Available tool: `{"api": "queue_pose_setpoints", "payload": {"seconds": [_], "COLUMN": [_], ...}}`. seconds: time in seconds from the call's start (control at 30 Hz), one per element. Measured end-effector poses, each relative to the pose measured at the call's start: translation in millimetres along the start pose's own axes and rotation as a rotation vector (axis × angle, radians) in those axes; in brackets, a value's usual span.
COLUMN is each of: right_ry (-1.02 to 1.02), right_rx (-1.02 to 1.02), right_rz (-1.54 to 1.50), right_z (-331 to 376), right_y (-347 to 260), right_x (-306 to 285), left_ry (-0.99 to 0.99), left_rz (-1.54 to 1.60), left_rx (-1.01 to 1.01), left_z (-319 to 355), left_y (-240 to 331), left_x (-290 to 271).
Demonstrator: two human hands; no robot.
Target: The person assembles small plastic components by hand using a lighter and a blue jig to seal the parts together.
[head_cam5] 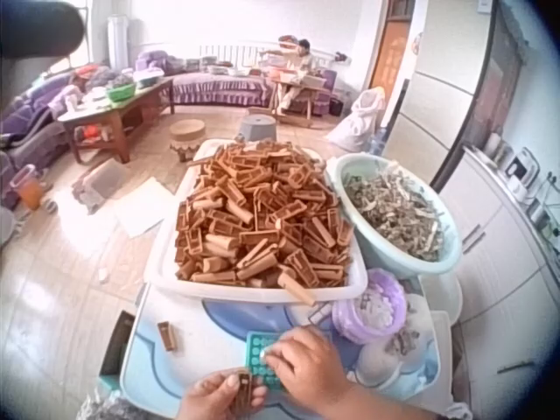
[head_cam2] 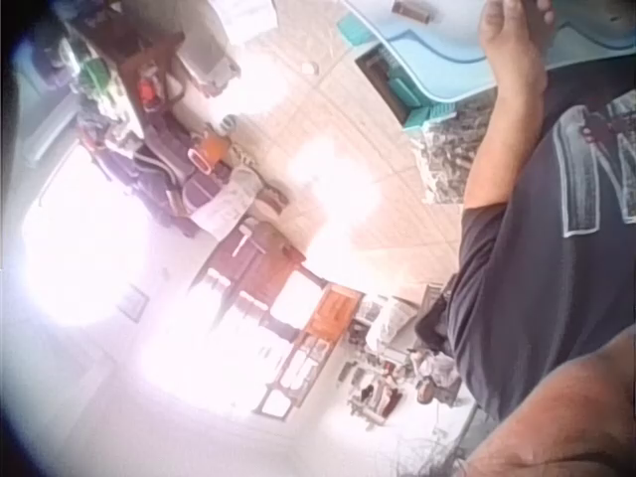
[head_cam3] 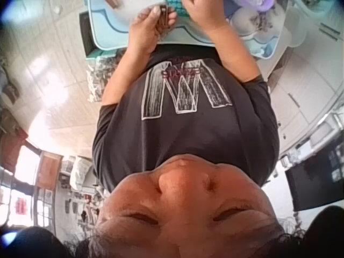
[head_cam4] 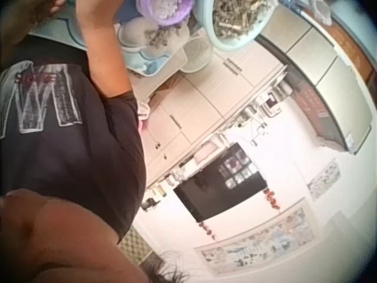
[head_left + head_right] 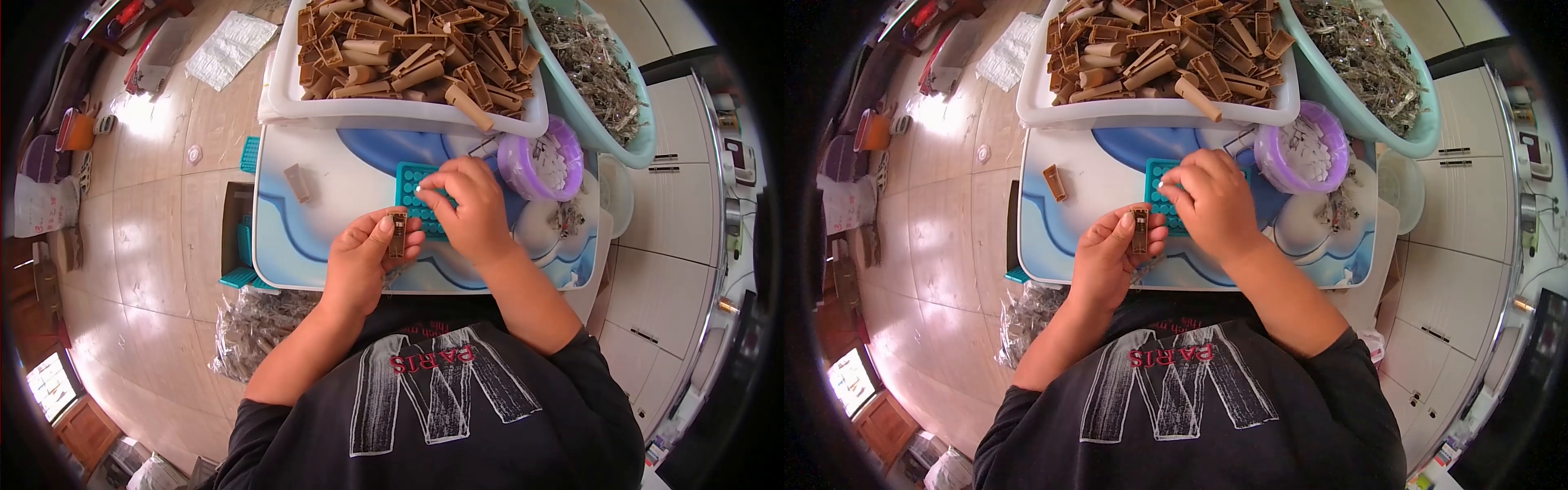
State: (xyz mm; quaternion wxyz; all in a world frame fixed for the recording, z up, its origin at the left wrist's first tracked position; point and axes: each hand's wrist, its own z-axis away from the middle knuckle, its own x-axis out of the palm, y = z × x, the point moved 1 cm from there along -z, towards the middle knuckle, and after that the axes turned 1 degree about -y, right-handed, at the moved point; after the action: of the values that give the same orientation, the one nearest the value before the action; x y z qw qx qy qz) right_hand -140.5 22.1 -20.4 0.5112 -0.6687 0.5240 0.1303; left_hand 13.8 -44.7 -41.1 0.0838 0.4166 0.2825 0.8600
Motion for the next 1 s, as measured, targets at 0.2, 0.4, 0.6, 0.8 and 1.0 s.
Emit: {"api": "queue_pose_setpoints", "payload": {"seconds": [0.2,0.4,0.6,0.8,1.0], "right_ry": [0.004,0.03,0.033,0.046,-0.046], "right_rx": [-0.092,-0.129,-0.074,-0.165,-0.186], "right_rz": [-0.128,-0.095,-0.131,-0.056,0.068], "right_z": [10,14,17,24,24], "right_y": [-26,-30,-29,-30,-23], "right_x": [-5,-3,-6,1,-8], "left_ry": [0.008,0.002,-0.001,0.004,0.033], "left_rz": [-0.037,-0.09,-0.099,-0.049,-0.026], "left_rx": [0.064,0.087,0.101,0.058,0.034], "left_z": [0,2,6,4,-1], "left_y": [-2,-3,1,-5,-6], "left_x": [3,3,10,7,2]}}
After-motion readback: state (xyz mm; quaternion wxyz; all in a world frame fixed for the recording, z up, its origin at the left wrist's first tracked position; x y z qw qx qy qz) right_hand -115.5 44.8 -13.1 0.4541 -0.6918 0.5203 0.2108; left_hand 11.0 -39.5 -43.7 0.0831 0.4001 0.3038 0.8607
